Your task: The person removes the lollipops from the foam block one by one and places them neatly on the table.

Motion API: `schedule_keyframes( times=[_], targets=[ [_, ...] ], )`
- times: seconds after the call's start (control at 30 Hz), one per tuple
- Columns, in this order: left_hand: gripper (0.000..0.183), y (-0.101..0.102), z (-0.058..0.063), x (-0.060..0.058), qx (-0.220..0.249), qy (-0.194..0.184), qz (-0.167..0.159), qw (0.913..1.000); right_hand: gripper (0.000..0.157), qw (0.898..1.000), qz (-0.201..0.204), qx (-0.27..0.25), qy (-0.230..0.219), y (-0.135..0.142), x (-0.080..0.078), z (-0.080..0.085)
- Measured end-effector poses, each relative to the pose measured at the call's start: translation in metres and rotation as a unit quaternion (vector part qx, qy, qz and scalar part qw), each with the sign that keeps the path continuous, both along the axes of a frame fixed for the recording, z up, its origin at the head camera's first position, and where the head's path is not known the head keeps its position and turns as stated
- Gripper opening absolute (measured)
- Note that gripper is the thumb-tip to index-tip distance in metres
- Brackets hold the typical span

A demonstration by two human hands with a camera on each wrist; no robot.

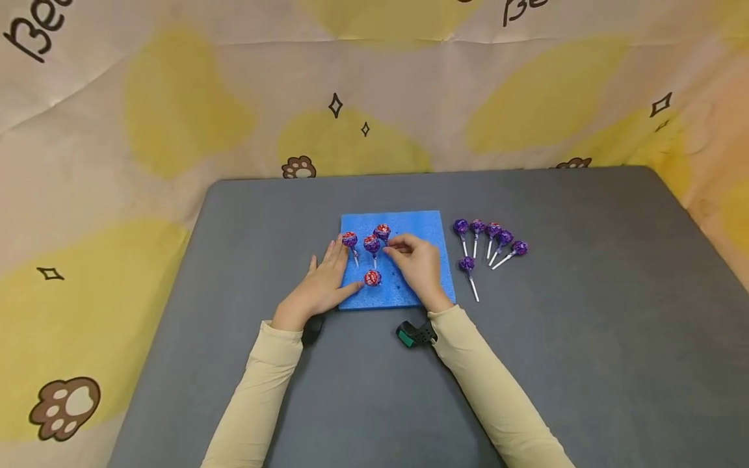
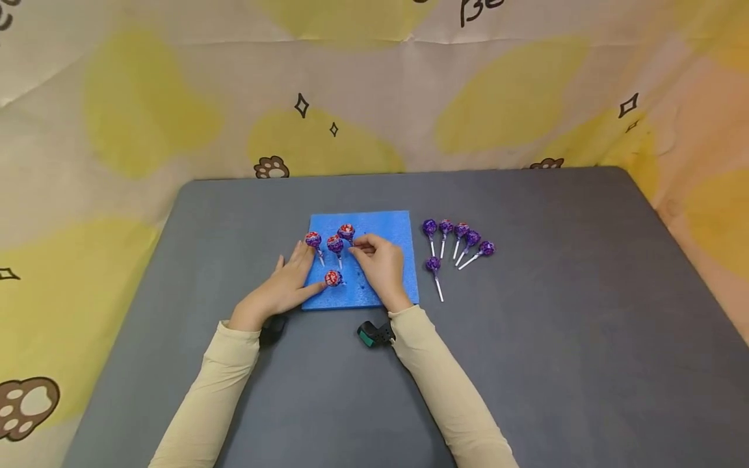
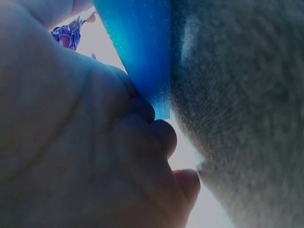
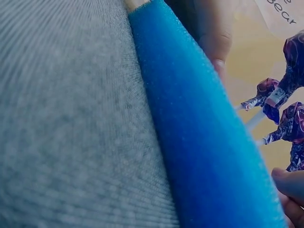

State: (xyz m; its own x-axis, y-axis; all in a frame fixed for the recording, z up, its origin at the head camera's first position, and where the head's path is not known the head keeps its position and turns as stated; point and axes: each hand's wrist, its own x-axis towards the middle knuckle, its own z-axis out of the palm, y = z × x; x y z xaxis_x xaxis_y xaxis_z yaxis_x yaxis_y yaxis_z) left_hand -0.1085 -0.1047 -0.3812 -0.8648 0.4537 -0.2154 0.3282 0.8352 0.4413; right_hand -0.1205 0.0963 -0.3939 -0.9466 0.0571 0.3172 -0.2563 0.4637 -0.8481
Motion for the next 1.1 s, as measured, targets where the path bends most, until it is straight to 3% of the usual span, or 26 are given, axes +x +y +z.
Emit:
schedule_keyframes(
  times=[0.3, 0.53, 0.63, 0.73, 0.9, 1.1],
  targets=[
    [0.081, -0.005, -0.006, 0.006, -0.003, 0.008, 0.003, 1.0000, 0.011, 1.000, -0.009, -0.026, 0.008, -0.003, 0.007, -0.005],
    [0.082, -0.001, -0.001, 0.007, 0.011, 0.007, -0.001, 0.9999, 0.010, 0.998, -0.017, -0.062, 0.011, 0.000, 0.007, -0.003],
    [0.083, 0.000, 0.002, 0.004, 0.003, 0.008, 0.000, 1.0000, 0.011, 0.996, -0.012, -0.091, 0.012, 0.004, 0.004, -0.001],
    [0.083, 0.002, 0.004, 0.001, 0.001, 0.012, 0.002, 0.9999, 0.012, 0.988, -0.001, -0.153, 0.005, 0.009, 0.001, 0.003],
    [0.082, 0.006, 0.007, -0.003, 0.012, 0.009, -0.002, 0.9999, 0.016, 0.969, 0.015, -0.245, -0.017, 0.029, 0.003, 0.014],
    [0.081, 0.003, 0.003, 0.003, 0.022, -0.002, -0.002, 0.9998, 0.019, 0.977, 0.020, -0.206, -0.054, 0.076, 0.024, 0.027]
  ],
)
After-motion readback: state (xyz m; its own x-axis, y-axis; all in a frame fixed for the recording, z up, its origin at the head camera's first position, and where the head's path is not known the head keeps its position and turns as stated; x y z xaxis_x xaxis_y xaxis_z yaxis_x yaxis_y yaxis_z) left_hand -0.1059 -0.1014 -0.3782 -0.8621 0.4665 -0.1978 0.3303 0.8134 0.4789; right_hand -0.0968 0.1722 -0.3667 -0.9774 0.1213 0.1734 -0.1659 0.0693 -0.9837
